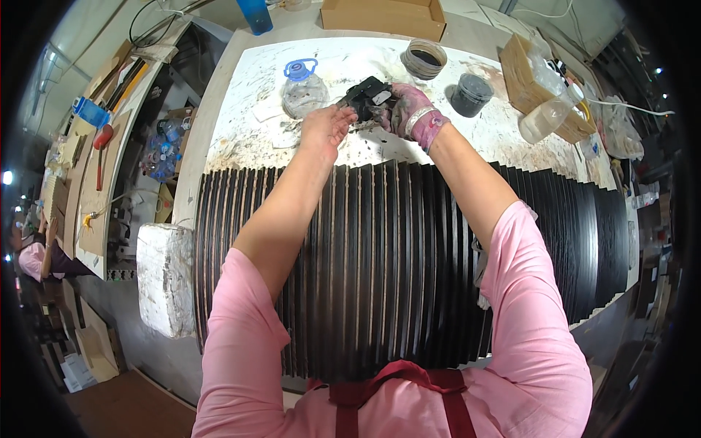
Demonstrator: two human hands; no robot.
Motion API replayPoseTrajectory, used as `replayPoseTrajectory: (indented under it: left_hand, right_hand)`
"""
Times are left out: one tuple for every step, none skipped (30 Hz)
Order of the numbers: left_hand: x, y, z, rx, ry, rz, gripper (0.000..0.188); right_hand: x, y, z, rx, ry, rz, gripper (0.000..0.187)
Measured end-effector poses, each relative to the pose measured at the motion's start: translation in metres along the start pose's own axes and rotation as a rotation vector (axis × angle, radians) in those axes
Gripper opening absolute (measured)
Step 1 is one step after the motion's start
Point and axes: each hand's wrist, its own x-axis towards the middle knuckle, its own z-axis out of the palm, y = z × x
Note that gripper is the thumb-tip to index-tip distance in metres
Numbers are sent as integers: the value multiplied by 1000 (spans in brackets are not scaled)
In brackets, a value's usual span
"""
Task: The person applies a dark coating to a large set of arranged bamboo strips using a small brush and a cloth, after first organizing and cleaning the strips.
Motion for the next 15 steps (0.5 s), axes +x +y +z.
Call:
replayPoseTrajectory:
  left_hand:
    - [4, -1, -4, 0, 1, 5, 16]
    - [3, -2, 1, -22, 67, 42, 15]
    - [2, -2, 5, -43, 133, 79, 15]
    - [0, -1, 8, -46, 131, 76, 15]
    - [-1, 1, 7, -60, 125, 70, 15]
    - [-2, 2, 7, -75, 118, 64, 15]
    - [-4, 0, 7, -70, 118, 61, 15]
    - [-7, -2, 8, -62, 71, 24, 15]
    - [-10, -5, 9, -54, 24, -13, 15]
    - [-13, -11, 13, -27, 56, 26, 14]
    - [-12, -9, 10, -28, 56, 29, 14]
    - [-10, -6, 6, -58, 76, 22, 13]
    - [-8, -4, 3, -88, 97, 15, 13]
    - [-10, -4, 4, -85, 105, 36, 12]
    - [-11, -6, 6, -81, 102, 30, 12]
  right_hand:
    - [1, 1, 1, 90, -35, 66, 21]
    - [-2, 3, 0, 79, -27, 19, 21]
    - [1, 2, -3, 77, -22, 19, 21]
    - [4, 2, -5, 56, -9, 4, 22]
    - [2, 2, -3, 42, 3, -9, 22]
    - [-3, 5, -1, 61, 38, -53, 17]
    - [-2, 8, 1, 66, 40, -53, 17]
    - [-2, 8, 3, 74, 66, -60, 17]
    - [-2, 8, 3, 81, 93, -68, 17]
    - [-3, 6, 3, 87, 87, -39, 18]
    - [-3, 7, 6, 85, 85, -40, 18]
    - [-2, 9, 9, 135, 75, -21, 18]
    - [-2, 10, 12, 184, 64, -2, 18]
    - [-1, 11, 11, 201, 79, -21, 19]
    - [0, 11, 8, 205, 84, -22, 19]
